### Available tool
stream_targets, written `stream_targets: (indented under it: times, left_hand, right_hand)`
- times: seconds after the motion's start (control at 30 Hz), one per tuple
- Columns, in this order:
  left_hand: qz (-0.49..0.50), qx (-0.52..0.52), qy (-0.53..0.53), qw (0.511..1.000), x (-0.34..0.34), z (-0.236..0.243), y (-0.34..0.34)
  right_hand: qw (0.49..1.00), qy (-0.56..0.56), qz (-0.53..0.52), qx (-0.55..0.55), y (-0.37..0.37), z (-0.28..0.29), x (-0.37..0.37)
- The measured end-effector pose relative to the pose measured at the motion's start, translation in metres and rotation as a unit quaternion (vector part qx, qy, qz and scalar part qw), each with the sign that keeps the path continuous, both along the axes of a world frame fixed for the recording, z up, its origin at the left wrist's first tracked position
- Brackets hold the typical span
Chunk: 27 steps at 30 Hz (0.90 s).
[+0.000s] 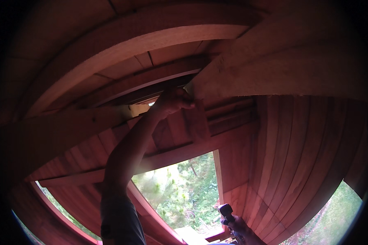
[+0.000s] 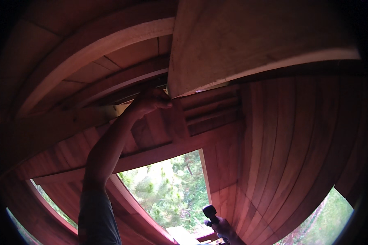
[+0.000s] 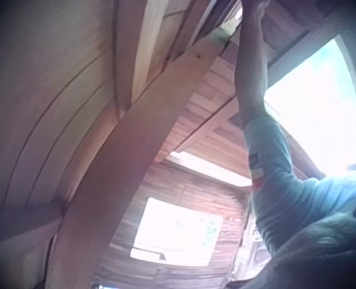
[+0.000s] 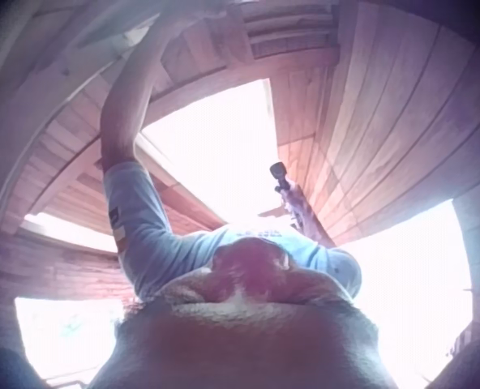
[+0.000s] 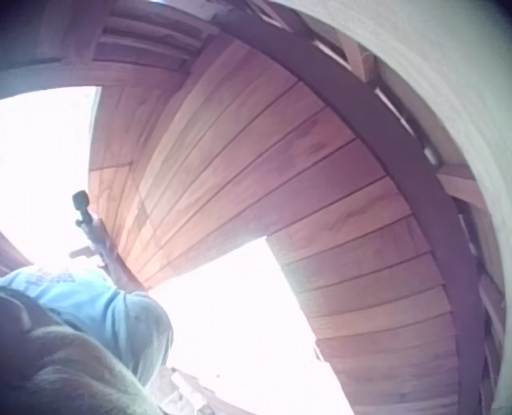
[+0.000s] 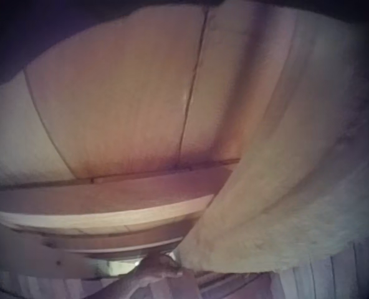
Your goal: The person installs wooden planks on the ceiling of a wooden structure using a nail gun. They repeatedly position planks and secure them with nails while standing on a wooden beam.
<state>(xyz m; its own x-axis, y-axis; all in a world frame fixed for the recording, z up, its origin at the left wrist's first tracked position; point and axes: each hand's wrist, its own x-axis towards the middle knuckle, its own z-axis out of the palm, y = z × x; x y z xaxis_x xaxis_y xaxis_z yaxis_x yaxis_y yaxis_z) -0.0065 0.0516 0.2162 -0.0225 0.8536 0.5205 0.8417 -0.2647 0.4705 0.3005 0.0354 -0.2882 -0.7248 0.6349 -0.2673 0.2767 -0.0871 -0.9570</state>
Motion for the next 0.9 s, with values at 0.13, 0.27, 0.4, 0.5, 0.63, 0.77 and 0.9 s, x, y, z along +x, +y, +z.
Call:
stream_targets:
  times: [0.13, 0.27, 0.4, 0.5, 0.63, 0.77, 0.9]
  left_hand:
    - [-0.015, 0.011, 0.025, 1.000, 0.002, 0.000, 0.002]
    - [0.002, 0.025, 0.072, 0.997, 0.005, 0.002, 0.000]
    - [-0.016, 0.040, 0.063, 0.997, -0.007, -0.002, 0.006]
    - [-0.040, 0.047, 0.042, 0.997, -0.011, -0.004, 0.008]
    - [0.004, 0.056, 0.058, 0.997, -0.005, -0.005, 0.011]
    - [0.016, 0.059, 0.069, 0.996, -0.007, -0.003, 0.011]
    - [0.015, 0.057, 0.060, 0.996, -0.013, -0.005, 0.014]
  right_hand:
    - [1.000, -0.007, 0.003, -0.002, -0.001, 0.005, 0.001]
    - [1.000, 0.012, 0.006, -0.014, -0.002, -0.001, 0.000]
    - [1.000, 0.021, 0.013, -0.016, -0.002, -0.002, 0.000]
    - [0.999, 0.030, 0.007, -0.022, -0.007, 0.005, 0.002]
    - [0.999, 0.034, -0.009, -0.021, -0.001, -0.002, 0.003]
    - [1.000, 0.013, -0.004, -0.020, 0.002, -0.002, 0.003]
    - [0.999, -0.022, 0.001, -0.041, 0.003, 0.002, 0.002]
